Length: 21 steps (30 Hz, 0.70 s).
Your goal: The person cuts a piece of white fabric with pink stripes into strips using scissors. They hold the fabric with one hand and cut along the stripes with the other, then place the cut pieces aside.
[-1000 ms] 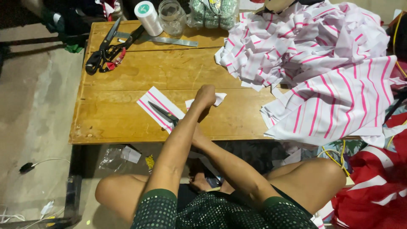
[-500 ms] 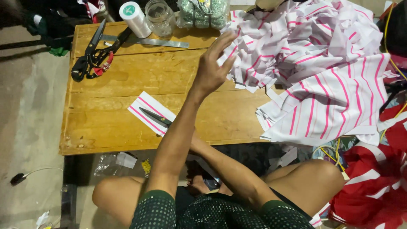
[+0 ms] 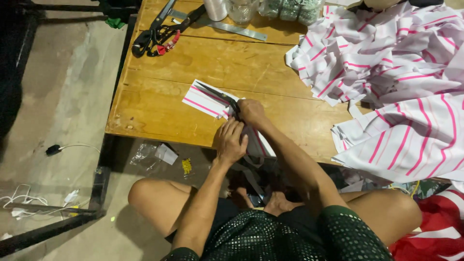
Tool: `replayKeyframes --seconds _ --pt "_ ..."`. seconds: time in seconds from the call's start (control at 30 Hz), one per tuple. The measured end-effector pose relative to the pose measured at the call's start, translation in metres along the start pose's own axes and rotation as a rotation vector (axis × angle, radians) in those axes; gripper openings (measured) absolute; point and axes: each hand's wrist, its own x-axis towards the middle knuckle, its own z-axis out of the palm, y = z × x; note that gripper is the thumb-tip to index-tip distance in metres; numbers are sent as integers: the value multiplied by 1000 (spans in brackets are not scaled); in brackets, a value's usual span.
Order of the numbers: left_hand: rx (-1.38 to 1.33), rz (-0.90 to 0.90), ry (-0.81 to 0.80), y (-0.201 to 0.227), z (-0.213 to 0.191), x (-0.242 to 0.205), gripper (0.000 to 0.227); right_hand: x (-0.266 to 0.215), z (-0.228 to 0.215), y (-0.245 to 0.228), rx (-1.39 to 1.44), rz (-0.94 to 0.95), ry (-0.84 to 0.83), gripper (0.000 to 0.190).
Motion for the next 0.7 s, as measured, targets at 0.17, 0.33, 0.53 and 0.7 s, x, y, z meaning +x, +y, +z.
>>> replayKeyframes --seconds 0.17,0.33,0.53,0.7 --pt "-25 -171 -169 -13 -44 40 37 33 -108 25 499 411 -549 17" --pt "119 -486 -676 -38 -59 88 56 -10 -196 20 520 504 -371 17" --pt "110 -636 -667 -77 -53 115 62 -88 -210 0 639 541 -149 24" --pt "172 -625 -652 -89 -54 117 55 -106 -182 -32 766 450 -185 24"
